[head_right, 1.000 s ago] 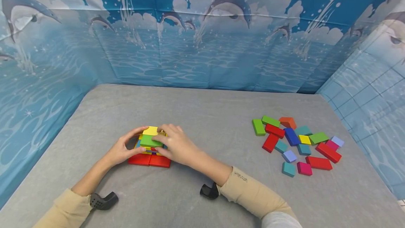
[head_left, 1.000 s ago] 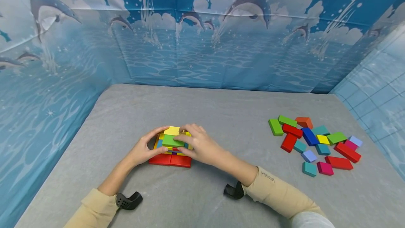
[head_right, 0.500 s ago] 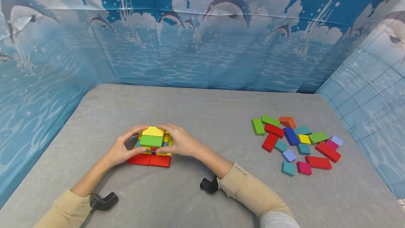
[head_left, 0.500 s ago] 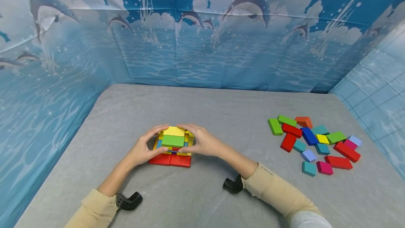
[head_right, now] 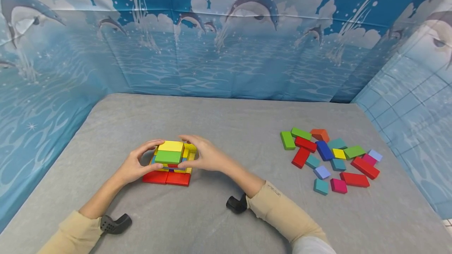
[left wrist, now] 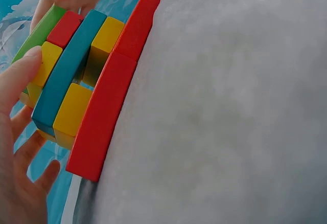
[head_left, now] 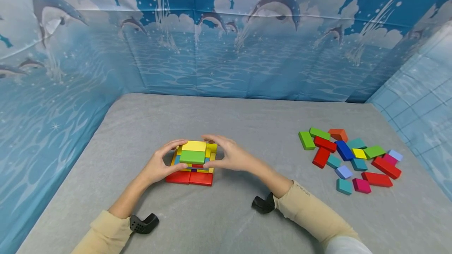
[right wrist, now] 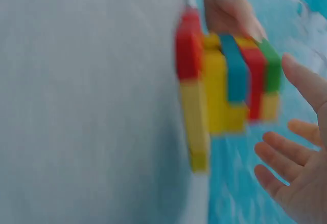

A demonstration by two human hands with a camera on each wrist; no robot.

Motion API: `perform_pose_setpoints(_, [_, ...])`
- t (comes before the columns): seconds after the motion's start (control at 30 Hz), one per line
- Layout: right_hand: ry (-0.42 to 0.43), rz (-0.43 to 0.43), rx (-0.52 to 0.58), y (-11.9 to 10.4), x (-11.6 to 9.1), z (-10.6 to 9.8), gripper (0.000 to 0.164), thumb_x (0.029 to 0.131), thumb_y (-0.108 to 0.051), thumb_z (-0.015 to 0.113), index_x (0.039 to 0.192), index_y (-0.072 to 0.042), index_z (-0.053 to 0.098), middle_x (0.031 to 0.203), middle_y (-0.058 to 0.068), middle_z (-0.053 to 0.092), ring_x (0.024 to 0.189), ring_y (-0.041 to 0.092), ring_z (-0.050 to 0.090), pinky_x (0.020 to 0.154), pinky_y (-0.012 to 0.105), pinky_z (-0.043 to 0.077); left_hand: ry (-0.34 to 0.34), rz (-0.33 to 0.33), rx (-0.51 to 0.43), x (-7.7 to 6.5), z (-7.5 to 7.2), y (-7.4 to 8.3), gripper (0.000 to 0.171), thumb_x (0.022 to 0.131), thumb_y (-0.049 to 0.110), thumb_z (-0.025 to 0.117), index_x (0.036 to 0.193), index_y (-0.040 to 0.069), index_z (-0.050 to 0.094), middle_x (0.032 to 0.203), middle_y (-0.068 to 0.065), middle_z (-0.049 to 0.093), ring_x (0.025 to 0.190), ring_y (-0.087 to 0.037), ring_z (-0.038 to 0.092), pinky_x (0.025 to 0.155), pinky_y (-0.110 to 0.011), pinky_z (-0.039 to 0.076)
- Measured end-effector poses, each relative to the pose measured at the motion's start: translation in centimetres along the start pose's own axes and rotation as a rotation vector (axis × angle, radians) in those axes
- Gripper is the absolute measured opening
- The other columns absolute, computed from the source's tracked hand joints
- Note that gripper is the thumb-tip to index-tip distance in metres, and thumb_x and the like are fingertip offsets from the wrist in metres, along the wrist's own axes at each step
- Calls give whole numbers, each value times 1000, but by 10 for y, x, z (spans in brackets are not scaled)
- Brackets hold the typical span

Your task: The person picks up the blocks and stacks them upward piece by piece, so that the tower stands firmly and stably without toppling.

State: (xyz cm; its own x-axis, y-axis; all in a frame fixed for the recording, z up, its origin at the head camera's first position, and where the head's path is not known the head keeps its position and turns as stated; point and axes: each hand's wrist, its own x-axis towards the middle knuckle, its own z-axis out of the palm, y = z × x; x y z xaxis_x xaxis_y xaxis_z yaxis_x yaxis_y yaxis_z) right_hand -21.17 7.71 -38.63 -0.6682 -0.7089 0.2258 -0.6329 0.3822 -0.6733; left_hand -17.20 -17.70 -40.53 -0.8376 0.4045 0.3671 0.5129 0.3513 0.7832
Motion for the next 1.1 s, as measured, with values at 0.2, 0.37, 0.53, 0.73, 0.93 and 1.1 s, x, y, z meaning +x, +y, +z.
perform_pose_setpoints(0.2, [146, 73, -34, 33, -44, -59, 62, 80, -15, 70, 134, -3, 42, 133, 15, 47, 116, 34, 46, 92, 52, 38, 13, -18, -2, -1, 0, 0, 58, 72, -1, 74, 125, -2, 51, 128, -17, 50, 115, -23, 45, 92, -50, 37])
perform_pose_setpoints(0.37, [272, 284, -206, 75, -99, -104, 56, 82, -15, 69, 130, 0, 46, 125, 22, 50, 107, 38, 49, 86, 54, 41, 11, -16, -12, -1, 0, 0, 58, 72, -1, 74, 125, -1, 51, 128, -17, 49, 113, -30, 45, 92, -50, 37])
perform_pose_setpoints(0.53, [301, 495, -349, 100, -145, -124, 52, 82, -16, 69, 124, 7, 48, 112, 29, 51, 95, 40, 50, 80, 54, 43, 2, 1, -7, 0, 0, -10, 59, 73, 1, 74, 127, 1, 50, 129, -14, 49, 114, -25, 45, 92, -43, 38])
perform_pose_setpoints(0.73, [284, 652, -454, 105, -163, -124, 50, 79, -19, 70, 116, 11, 52, 109, 32, 49, 96, 42, 44, 81, 57, 41, 11, 15, 3, -1, 3, -33, 63, 71, 3, 76, 128, 7, 51, 131, -9, 49, 116, -19, 45, 93, -33, 39])
perform_pose_setpoints(0.93, [275, 588, -417, 106, -163, -121, 45, 77, -12, 71, 114, 8, 56, 97, 26, 55, 86, 35, 48, 75, 50, 40, 7, 12, 14, 0, 1, -11, 59, 71, -1, 75, 125, -2, 51, 128, -17, 50, 113, -26, 45, 91, -42, 39])
perform_pose_setpoints(1.1, [268, 466, -299, 102, -152, -115, 38, 78, -2, 69, 113, 6, 58, 97, 20, 58, 83, 28, 49, 70, 40, 43, -4, -7, 17, 2, -1, -1, 57, 72, -1, 74, 124, -4, 50, 128, -19, 49, 113, -30, 45, 91, -45, 39])
